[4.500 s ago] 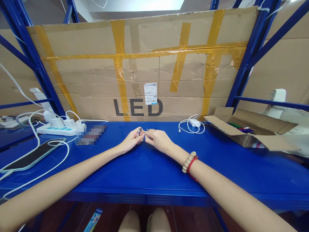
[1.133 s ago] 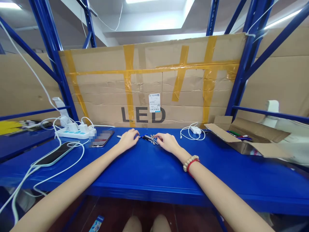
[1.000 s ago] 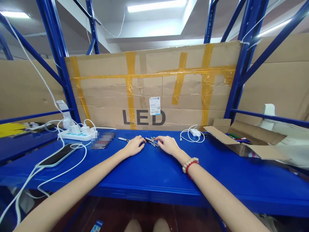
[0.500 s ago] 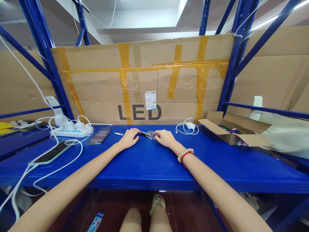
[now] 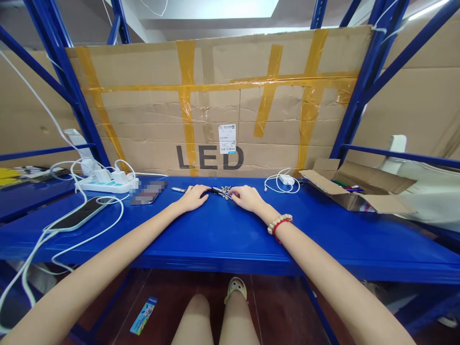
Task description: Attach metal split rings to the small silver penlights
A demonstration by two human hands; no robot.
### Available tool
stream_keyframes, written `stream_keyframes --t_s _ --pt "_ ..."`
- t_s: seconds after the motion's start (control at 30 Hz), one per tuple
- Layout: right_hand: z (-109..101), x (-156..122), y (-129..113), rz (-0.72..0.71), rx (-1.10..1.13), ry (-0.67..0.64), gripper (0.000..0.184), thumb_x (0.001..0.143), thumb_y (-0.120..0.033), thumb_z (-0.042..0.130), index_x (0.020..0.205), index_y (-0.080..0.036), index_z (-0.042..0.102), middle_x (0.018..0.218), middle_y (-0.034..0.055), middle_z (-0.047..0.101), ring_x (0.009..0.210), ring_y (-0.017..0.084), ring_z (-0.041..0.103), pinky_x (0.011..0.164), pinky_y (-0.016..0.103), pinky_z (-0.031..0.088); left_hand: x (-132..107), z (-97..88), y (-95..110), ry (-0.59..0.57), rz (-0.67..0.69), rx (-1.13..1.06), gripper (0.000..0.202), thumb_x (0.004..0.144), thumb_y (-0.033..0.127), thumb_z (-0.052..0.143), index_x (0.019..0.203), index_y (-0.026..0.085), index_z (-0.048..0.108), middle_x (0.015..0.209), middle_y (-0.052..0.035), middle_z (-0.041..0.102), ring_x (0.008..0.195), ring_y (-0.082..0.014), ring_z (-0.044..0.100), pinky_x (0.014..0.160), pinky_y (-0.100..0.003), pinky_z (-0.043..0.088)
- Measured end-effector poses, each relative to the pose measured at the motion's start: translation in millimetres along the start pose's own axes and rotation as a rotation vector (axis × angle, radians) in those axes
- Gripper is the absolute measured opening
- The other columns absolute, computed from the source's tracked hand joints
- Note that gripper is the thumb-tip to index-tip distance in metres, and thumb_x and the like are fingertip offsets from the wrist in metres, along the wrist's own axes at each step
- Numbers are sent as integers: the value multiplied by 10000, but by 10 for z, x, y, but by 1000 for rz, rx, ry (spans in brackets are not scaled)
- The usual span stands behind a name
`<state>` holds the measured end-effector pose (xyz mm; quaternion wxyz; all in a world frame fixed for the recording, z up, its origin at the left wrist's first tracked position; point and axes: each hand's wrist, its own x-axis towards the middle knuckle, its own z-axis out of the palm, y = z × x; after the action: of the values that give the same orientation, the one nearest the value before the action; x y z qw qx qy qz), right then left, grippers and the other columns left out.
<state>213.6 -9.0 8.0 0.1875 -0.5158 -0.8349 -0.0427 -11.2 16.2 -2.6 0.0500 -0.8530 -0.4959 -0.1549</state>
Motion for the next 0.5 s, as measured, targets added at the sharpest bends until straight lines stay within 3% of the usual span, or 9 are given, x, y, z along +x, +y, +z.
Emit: stream_keyframes --t_s 0.27,0.43,0.5 --pt "12 6 4 1 2 2 314 839 -250 403 1006 -260 668 749 4 676 657 138 586 569 223 341 -15 -75 39 78 -42 34 256 843 200 408 995 198 613 1016 -46 652 995 -205 539 879 -371 327" --pt "2 2 -5 5 8 -7 305 842 -250 409 1003 -258 668 749 2 675 652 133 585 572 221 347 -23 -106 74 78 -96 35 214 826 202 425 895 192 627 965 -55 648 972 -214 541 872 -372 332" --pt "6 4 -3 7 14 -12 305 841 -249 409 1005 -258 667 750 1 676 659 132 588 575 220 349 -29 -100 78 90 -101 26 219 827 223 434 954 191 609 1007 -62 625 992 -217 532 879 -371 340"
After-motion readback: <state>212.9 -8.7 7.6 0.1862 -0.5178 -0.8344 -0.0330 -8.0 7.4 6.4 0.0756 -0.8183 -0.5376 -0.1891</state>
